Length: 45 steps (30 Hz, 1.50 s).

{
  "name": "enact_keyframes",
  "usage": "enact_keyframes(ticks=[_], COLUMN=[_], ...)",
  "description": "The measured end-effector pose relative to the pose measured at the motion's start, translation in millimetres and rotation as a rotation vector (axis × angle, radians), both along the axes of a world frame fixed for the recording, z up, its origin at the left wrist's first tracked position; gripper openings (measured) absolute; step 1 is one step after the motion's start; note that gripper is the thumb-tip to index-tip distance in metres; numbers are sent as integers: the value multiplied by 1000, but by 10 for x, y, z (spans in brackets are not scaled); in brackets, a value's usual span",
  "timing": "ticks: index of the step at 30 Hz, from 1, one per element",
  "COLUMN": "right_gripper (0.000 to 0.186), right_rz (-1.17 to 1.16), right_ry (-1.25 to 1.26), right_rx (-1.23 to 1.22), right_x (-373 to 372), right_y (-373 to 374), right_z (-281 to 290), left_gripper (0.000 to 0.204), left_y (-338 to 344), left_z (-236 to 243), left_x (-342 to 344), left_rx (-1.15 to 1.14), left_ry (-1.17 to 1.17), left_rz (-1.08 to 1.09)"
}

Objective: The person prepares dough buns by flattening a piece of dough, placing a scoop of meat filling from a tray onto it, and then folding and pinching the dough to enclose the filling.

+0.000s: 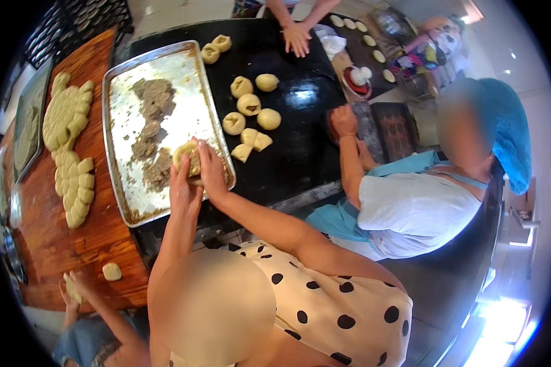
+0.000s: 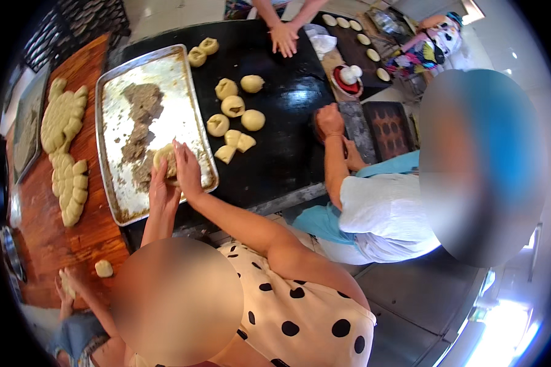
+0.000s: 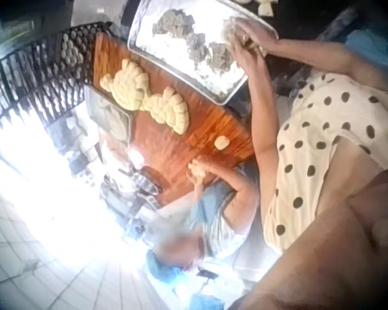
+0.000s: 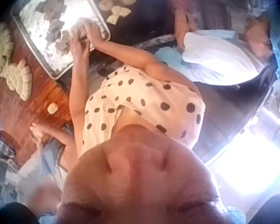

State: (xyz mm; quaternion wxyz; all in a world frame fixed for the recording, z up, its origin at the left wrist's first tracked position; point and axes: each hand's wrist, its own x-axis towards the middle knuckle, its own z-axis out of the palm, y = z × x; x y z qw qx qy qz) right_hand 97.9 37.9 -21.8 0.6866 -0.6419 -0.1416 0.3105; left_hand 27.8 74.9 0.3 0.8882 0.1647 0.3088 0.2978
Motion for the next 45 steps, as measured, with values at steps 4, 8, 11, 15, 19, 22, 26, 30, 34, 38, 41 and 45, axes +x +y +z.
enact_keyframes(ticks=[4,8,11,15,19,22,26,30,34,38,41,45], right_gripper=[52,45,45,44,36,34,38,33,36,37,39,41], right_rz=[118,41,28,-29,16,-39,109,-70,-127,-121,-94,82], right_ry=[-21,3,175,551,397,720,1258,709,401,199,96,-311], right_rx=[165,82,99,183,206,236,407,413,313,231,172,28], right_x=[98,-54,-93,-222,-146,-114,-108,-223,-225,-197,-185,-119], right_y=[112,156,178,135,205,264,227,66,2,-41,-15,63], right_z=[-105,278,295,488,377,406,354,394,562,527,349,236], left_gripper=[39,34,32,32,35,45,54,47,40,36,38,49], left_y=[131,90,109,152,146,259,247,-21,-64,-92,-74,52], left_z=[-64,115,235,207,262,125,234,325,366,298,181,201], left_x=[-20,-25,-89,-189,-103,-207,-383,-124,-5,30,24,-12], left_rx=[-32,15,-2,27,149,154,145,32,129,162,118,-99], left_ry=[-36,8,107,101,323,-76,-26,46,93,185,157,-30], left_rz=[53,111,88,52,-54,30,81,119,116,113,108,179])
